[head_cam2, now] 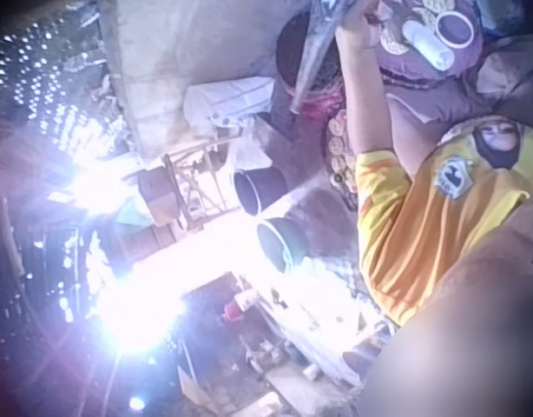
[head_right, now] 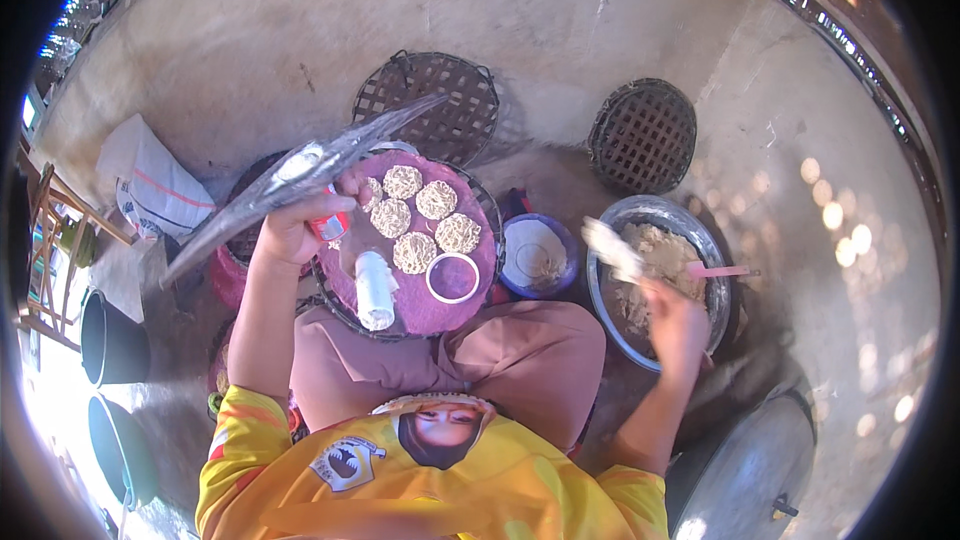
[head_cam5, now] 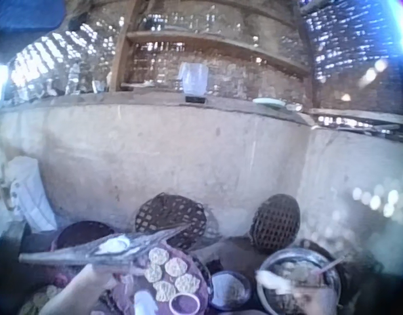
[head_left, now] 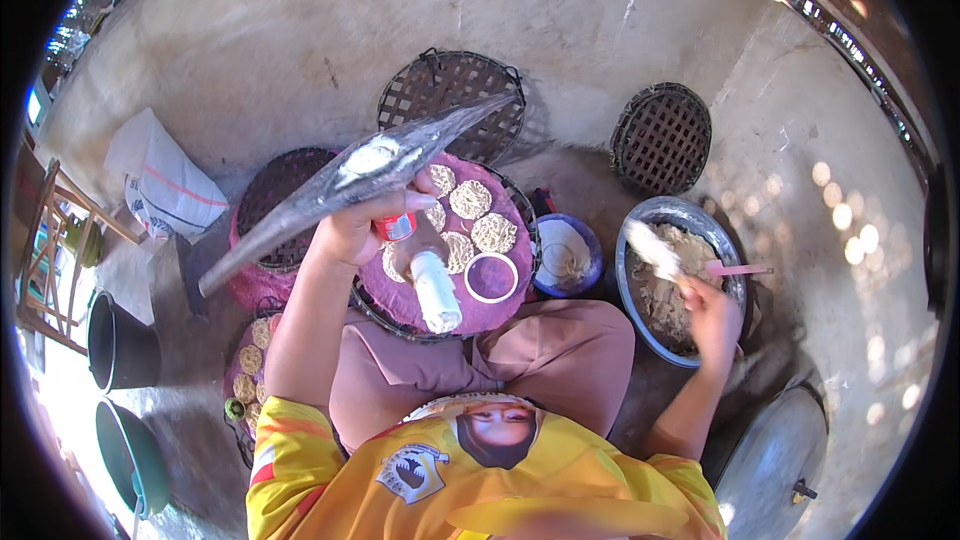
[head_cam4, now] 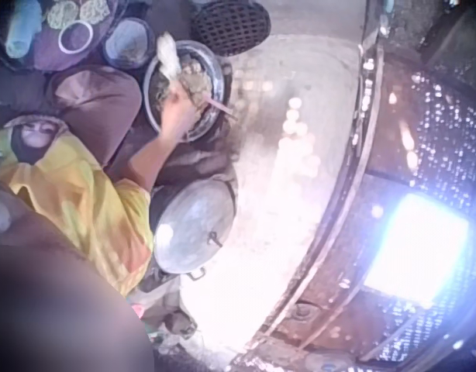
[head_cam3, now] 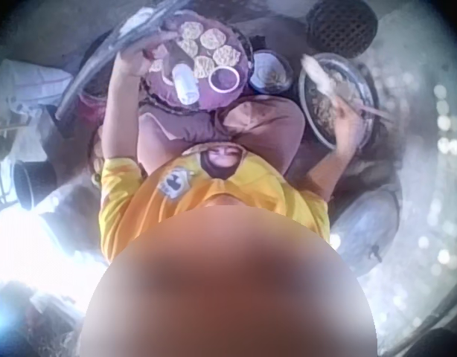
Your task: The person scoops dough from a bowl and presses it into a handheld mold to form round patterned cakes, then places them on a purple mat. The process repeats with multiple units being produced and arranged on the mat.
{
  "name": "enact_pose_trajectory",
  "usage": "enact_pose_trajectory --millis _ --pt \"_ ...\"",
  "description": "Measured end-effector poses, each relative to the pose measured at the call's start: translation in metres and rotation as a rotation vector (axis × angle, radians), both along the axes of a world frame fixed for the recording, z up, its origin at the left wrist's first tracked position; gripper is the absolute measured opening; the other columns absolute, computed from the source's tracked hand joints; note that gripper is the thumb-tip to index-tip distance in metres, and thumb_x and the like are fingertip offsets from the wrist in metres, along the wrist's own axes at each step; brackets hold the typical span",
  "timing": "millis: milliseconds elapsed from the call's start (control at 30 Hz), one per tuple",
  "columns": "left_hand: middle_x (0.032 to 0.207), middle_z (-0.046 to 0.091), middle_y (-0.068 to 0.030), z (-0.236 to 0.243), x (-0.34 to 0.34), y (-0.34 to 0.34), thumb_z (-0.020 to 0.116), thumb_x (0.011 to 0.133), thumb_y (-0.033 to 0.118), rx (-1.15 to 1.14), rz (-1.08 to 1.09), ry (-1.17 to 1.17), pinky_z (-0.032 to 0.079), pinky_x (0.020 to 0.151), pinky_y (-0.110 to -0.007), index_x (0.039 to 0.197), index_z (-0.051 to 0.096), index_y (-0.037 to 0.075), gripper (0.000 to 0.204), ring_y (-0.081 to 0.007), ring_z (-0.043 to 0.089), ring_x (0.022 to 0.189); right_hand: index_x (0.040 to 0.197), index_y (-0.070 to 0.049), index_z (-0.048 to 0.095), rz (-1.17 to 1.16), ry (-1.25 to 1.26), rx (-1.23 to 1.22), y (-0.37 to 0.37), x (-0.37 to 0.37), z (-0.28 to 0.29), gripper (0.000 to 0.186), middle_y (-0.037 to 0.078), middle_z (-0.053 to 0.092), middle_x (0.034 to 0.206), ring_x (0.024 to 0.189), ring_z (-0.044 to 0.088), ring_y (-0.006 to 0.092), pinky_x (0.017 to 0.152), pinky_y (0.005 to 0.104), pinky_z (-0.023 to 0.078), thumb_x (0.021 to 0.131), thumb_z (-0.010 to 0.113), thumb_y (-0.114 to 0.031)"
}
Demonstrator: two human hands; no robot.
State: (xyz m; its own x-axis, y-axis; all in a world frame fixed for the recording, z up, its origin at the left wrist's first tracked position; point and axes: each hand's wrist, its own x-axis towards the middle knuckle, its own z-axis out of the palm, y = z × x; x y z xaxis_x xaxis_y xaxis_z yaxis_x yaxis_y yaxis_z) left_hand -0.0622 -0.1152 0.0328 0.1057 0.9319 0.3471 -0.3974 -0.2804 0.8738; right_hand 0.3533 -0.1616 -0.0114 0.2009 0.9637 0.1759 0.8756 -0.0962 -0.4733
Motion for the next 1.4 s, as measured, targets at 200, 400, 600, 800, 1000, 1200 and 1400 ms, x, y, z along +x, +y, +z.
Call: enact_pose_trajectory --millis 200,400,600,800,1000,1200,1400 --pt "0.084 0.051 -0.0141 -0.01 0.051 0.004 0.067 0.06 0.026 0.02 -0.369 -0.249 0.043 0.074 -0.036 0.084 0.061 -0.002 0.038 -0.0257 0.052 0.082 0.097 -0.002 0.068 0.14 0.402 0.036 0.007 -0.001 -0.041 0.022 0.01 0.068 0.097 0.086 0.063 0.0143 0.078 0.0294 0.048 0.085 0.061 -0.019" --pt "0.089 0.053 -0.0116 -0.029 0.103 -0.004 0.068 0.063 0.024 -0.029 -0.489 -0.536 0.043 0.078 -0.037 0.094 0.06 0.0 0.04 -0.0261 0.052 0.084 0.099 0.008 0.061 0.904 1.446 -0.436 0.025 -0.13 -0.041 0.049 0.012 0.065 0.088 0.08 0.061 0.0162 0.07 0.0288 0.048 0.081 0.06 -0.037" --pt "0.102 0.06 -0.0126 -0.049 0.032 -0.013 0.075 0.061 0.018 0.296 0.682 0.681 0.043 0.089 -0.038 0.101 0.063 0.005 0.044 -0.0301 0.056 0.099 0.098 0.003 0.054 0.86 2.027 -0.356 0.044 -0.17 -0.027 0.049 0.01 0.056 0.077 0.069 0.057 0.0191 0.057 0.0297 0.049 0.078 0.055 -0.042" --pt "0.091 0.063 -0.0075 -0.08 0.016 -0.024 0.077 0.053 0.021 0.442 0.588 0.861 0.034 0.092 -0.043 0.091 0.064 0.008 0.042 -0.0275 0.058 0.092 0.127 -0.009 0.038 0.474 1.971 -0.319 0.057 -0.186 -0.032 0.051 0.005 0.048 0.086 0.075 0.052 0.0166 0.059 0.0311 0.053 0.083 0.056 -0.029" --pt "0.087 0.059 -0.0095 -0.081 0.009 -0.026 0.061 0.062 0.016 0.855 0.691 1.315 0.035 0.088 -0.041 0.085 0.059 0.001 0.027 -0.024 0.059 0.082 0.14 -0.009 0.029 0.49 1.423 0.139 0.031 -0.195 -0.01 0.068 0.007 0.051 0.09 0.075 0.049 0.0118 0.063 0.0239 0.043 0.078 0.054 -0.016" --pt "0.091 0.059 -0.0101 -0.094 0.009 -0.031 0.063 0.063 0.019 0.752 0.378 1.317 0.035 0.089 -0.039 0.094 0.057 0.001 0.036 -0.0231 0.06 0.082 0.131 -0.006 0.041 1.117 0.318 0.899 0.006 -0.192 -0.022 0.063 0.017 0.052 0.095 0.073 0.048 0.027 0.066 0.0392 0.04 0.072 0.062 -0.009" --pt "0.084 0.058 -0.0094 -0.105 0.016 -0.036 0.064 0.063 0.022 0.714 0.236 1.346 0.036 0.086 -0.036 0.095 0.057 0.001 0.039 -0.023 0.06 0.081 0.136 -0.002 0.027 0.921 0.593 0.617 -0.006 -0.191 -0.051 0.069 0.017 0.048 0.101 0.085 0.047 0.0262 0.077 0.0401 0.039 0.076 0.061 -0.011"
